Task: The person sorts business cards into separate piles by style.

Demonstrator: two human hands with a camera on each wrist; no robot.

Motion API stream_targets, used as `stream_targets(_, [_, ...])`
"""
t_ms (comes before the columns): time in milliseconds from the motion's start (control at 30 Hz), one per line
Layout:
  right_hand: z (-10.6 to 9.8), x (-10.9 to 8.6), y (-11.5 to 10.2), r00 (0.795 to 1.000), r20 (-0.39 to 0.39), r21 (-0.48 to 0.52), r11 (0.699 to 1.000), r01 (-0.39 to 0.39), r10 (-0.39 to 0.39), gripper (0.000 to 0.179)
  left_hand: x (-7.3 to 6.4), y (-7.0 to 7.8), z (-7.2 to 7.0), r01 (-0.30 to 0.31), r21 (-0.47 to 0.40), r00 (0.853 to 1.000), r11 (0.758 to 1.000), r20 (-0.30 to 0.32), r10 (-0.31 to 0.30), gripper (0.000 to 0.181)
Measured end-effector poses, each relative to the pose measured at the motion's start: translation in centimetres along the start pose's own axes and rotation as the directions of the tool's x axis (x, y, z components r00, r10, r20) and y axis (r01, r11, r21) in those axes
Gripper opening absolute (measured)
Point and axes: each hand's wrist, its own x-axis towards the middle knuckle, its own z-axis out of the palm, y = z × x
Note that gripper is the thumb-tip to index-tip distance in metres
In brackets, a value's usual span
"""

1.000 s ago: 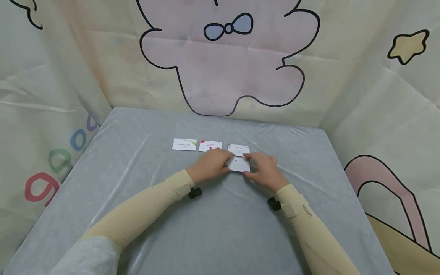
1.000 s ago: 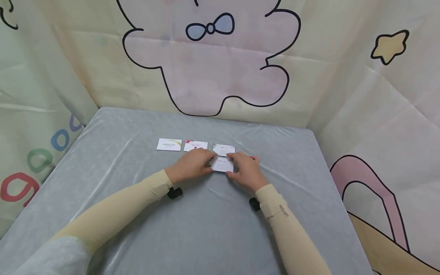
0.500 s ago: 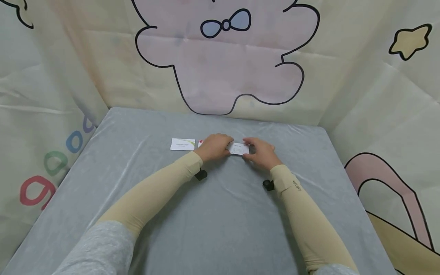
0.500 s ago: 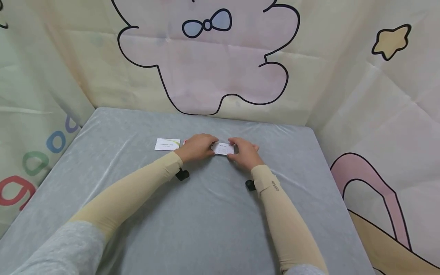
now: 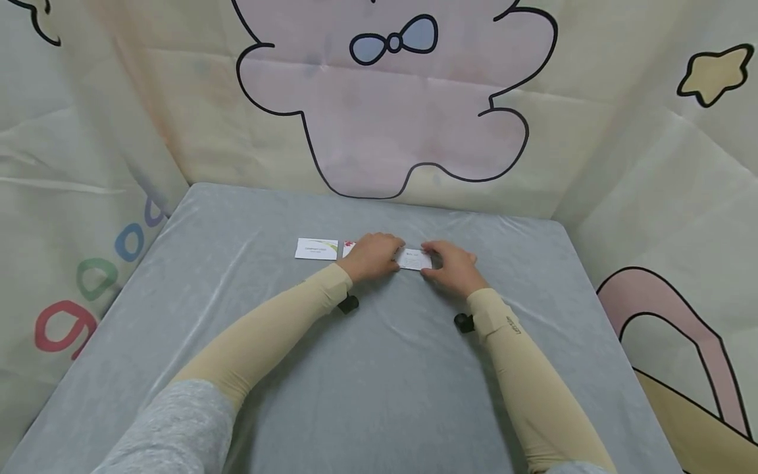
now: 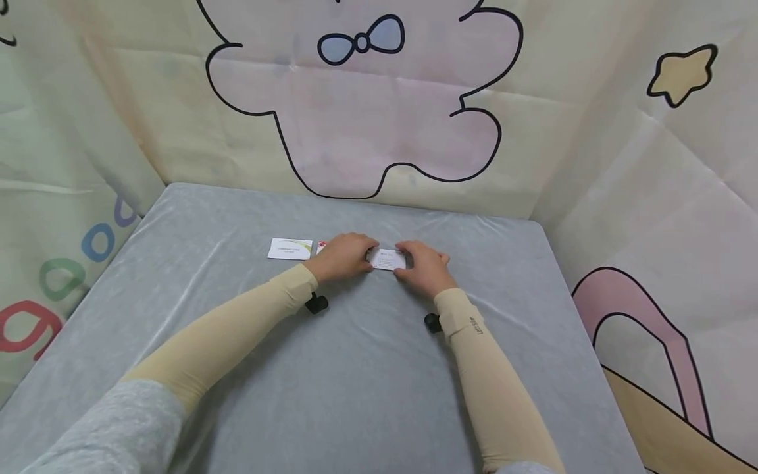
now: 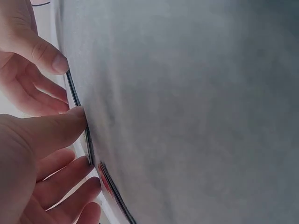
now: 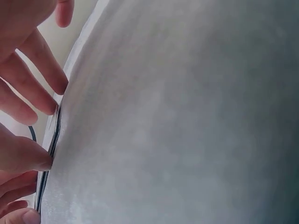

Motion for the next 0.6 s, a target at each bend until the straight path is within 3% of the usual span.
stream_targets(433, [0.13, -0.28, 0.47, 1.000, 0.006, 0.001, 1.000, -0.029, 0.029, 0.056, 0.45, 0.70, 0.35, 0.006, 0.062, 1.000, 0.998, 0.019, -0.008, 0.053])
stream_targets(600, [0.24, -0.33, 0.61, 0.999, 0.005, 0.015, 0.999, -0.040, 0.040, 0.057, 0.30, 0.57, 0.40, 0.010, 0.048, 1.000, 0.999, -0.001, -0.010, 0.052])
